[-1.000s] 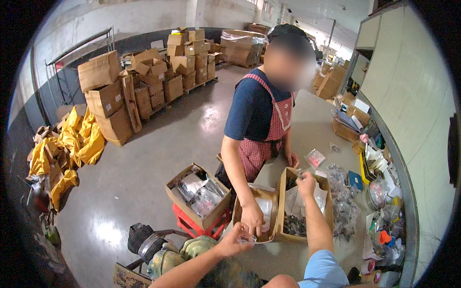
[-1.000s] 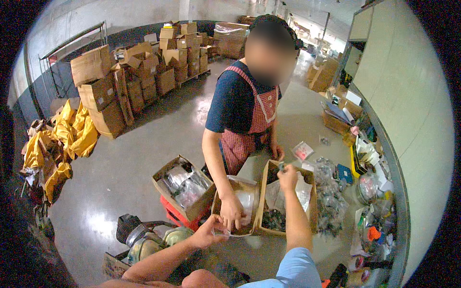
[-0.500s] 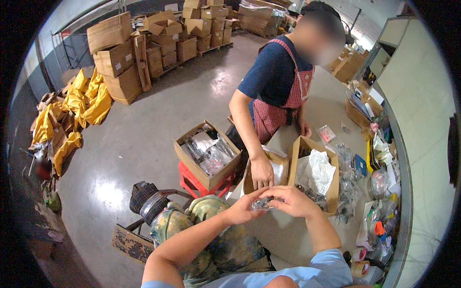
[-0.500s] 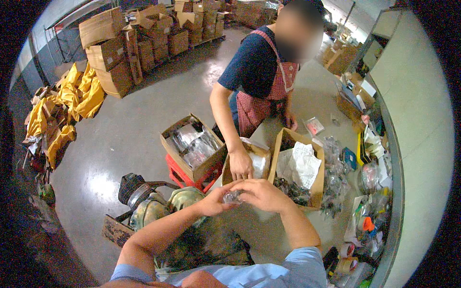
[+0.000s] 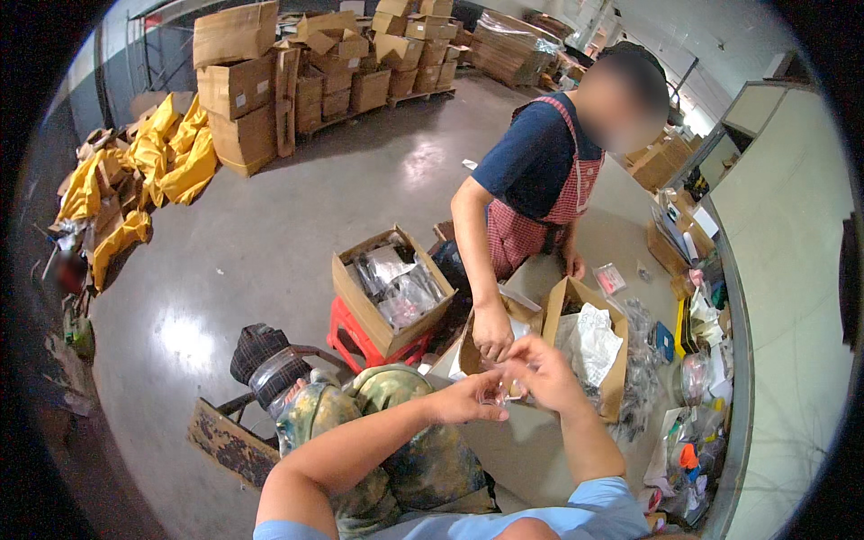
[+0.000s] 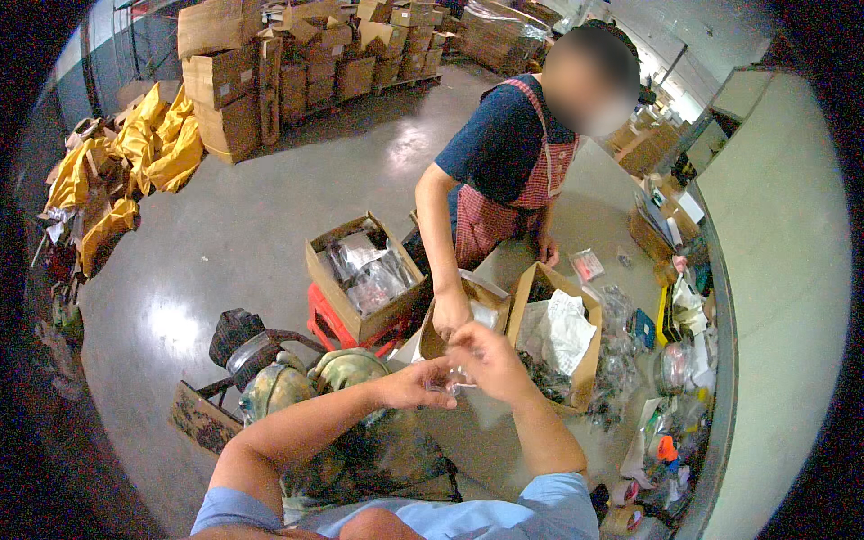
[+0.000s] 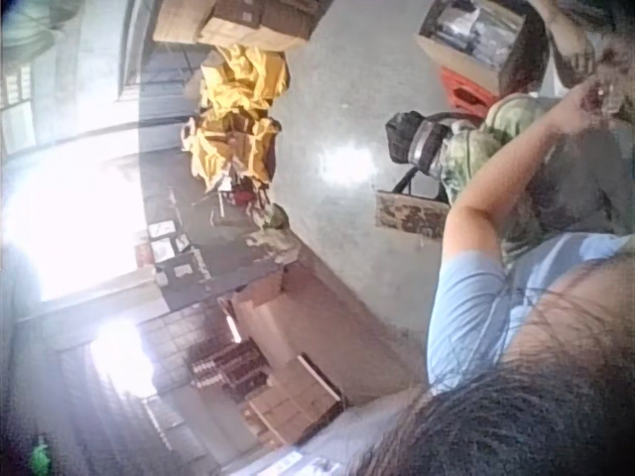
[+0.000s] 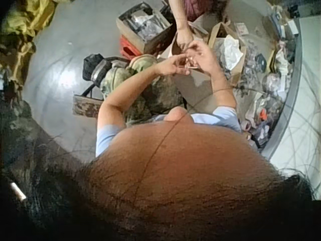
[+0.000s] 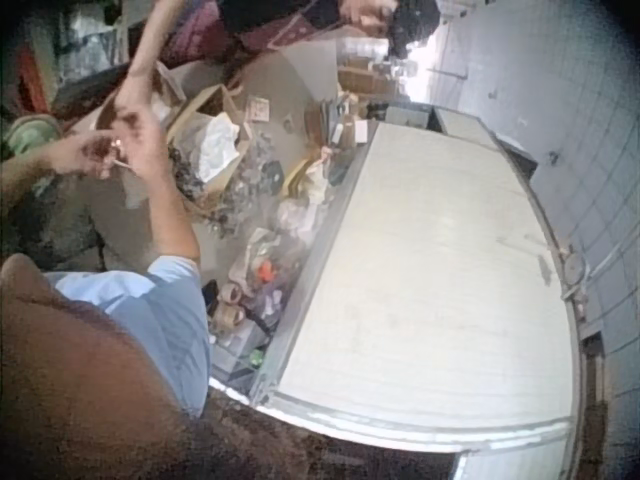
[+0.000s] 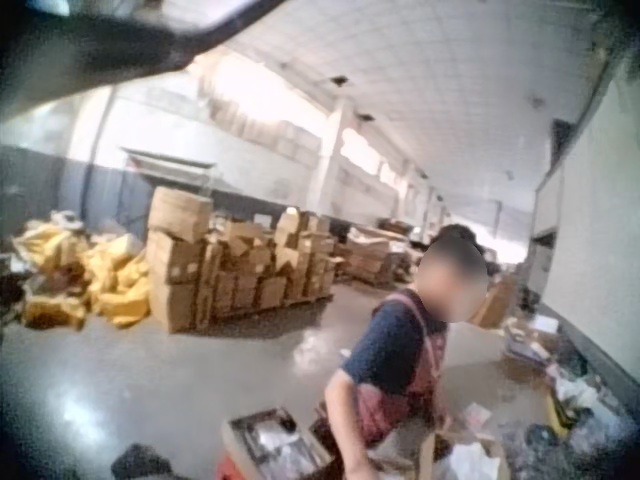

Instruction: The person places metal hardware components into small plastic bags and sorts them into boxes.

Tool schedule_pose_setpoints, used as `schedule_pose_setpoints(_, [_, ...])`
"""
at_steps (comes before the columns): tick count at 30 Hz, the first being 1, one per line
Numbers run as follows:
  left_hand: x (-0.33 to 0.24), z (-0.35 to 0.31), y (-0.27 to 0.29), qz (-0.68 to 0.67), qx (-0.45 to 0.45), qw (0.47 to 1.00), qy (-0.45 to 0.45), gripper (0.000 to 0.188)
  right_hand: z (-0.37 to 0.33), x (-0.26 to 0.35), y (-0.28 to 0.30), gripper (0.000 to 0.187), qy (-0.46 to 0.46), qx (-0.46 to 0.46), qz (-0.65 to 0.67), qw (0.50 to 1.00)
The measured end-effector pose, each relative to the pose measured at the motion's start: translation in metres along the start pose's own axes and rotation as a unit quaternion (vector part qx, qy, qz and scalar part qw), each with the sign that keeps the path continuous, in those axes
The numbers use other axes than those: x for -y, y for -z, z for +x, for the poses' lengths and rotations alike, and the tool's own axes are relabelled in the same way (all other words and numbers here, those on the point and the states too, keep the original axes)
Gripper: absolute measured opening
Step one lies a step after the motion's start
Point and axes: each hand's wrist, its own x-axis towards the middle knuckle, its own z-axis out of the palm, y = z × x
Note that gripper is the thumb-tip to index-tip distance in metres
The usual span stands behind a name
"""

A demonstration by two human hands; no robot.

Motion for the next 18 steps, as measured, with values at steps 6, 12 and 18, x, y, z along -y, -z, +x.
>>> schedule_pose_setpoints(6, [0.009,0.004,0.0,-0.071,0.009,0.997,-0.03,0.067,0.007,-0.017,-0.022,0.015,0.036,-0.005,0.272,0.962])
schedule_pose_setpoints(12, [0.011,0.003,0.005,-0.082,0.011,0.996,-0.018,0.08,-0.005,-0.021,-0.03,0.012,0.11,-0.087,0.018,0.99])
schedule_pose_setpoints(18, [-0.006,0.001,0.004,-0.141,0.012,0.988,-0.057,0.096,-0.019,0.011,-0.006,0.019,0.185,0.072,-0.327,0.924])
